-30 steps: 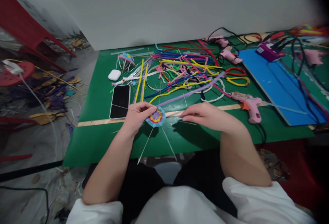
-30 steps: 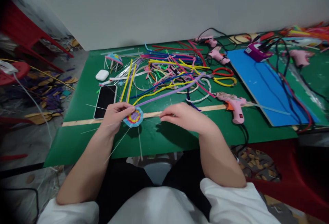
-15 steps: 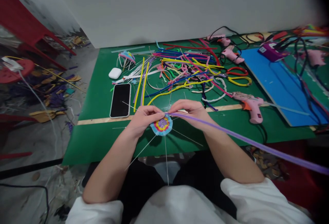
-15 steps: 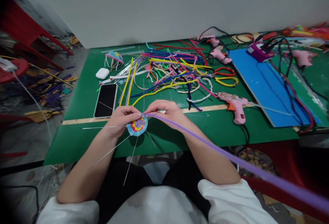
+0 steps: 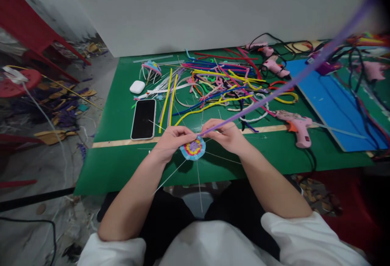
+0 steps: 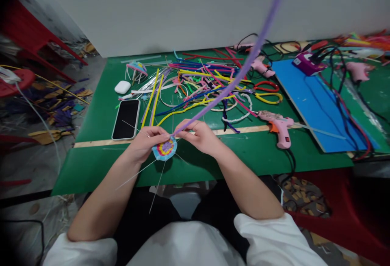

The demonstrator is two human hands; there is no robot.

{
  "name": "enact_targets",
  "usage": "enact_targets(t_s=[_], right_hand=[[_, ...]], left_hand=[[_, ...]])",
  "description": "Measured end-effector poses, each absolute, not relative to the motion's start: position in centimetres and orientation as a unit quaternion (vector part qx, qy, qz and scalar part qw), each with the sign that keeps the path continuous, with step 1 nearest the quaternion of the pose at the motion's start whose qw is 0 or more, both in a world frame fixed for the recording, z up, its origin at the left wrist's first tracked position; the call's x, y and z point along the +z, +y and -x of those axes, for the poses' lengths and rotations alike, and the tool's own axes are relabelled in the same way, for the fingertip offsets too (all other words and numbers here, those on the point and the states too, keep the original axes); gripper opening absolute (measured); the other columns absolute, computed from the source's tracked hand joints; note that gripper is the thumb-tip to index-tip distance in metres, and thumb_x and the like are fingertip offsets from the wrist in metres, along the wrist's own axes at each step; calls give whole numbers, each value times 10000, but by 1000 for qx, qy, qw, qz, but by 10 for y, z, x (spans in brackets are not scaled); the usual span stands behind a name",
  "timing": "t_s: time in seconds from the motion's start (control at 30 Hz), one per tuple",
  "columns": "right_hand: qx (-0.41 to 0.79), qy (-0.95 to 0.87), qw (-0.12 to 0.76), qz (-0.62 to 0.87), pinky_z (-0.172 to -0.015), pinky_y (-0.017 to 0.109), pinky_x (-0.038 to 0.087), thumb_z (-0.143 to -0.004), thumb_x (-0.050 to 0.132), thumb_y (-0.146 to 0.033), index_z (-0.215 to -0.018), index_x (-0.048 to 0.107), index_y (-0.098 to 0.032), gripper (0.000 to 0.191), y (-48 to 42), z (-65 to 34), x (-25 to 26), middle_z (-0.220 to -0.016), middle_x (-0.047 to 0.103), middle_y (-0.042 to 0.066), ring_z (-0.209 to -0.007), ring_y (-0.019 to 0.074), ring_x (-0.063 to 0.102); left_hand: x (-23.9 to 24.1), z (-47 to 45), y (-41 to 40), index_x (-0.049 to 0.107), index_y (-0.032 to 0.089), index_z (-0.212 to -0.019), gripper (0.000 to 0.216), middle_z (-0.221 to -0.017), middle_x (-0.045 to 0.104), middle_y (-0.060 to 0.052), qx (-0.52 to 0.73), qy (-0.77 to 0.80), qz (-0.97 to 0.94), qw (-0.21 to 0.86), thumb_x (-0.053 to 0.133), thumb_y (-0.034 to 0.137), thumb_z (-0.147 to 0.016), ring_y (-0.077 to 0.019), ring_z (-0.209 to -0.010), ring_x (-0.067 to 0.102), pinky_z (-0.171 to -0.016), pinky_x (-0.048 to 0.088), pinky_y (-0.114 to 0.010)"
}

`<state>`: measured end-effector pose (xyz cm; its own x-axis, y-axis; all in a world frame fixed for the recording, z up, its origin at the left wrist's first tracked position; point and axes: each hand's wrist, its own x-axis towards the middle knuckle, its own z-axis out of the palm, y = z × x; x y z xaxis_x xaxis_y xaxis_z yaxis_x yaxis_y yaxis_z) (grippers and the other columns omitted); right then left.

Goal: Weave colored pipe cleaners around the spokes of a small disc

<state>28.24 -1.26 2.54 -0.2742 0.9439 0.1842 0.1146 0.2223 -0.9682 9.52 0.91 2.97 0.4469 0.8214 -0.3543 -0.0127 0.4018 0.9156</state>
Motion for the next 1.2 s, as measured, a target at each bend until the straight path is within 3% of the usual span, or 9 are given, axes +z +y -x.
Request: enact_targets(t_s=[0.63,0.83,1.2], right_hand=[[471,-622,415,467,-625,267,419,-707,656,-351,-648,618,-163,200,-10,-278,28,-664,594,11,-648,129,531],[470,-620,405,481,-593,248,416,-695,663,-373,-636,592,-160,232,-11,-277,30,-634,577,-1,-607,112,509],[536,-584,379,477,-547,226,404,-635,709,-395,-643,603,-153,264,-5,-276,19,-613,579,-18,-572,98,503]], left_hand=[[28,-97,8,669,123,-640,213,-570,611,-2,297,462,-489,678,743,317,-593,-74,-500,506,-472,387,-190],[27,-98,6,678,130,-693,196,-603,633,-8,304,451,-517,661,722,312,-635,-93,-555,553,-531,436,-199],[26,-97,5,675,131,-696,241,-637,652,-24,303,459,-586,595,722,357,-625,-125,-566,581,-525,462,-215]])
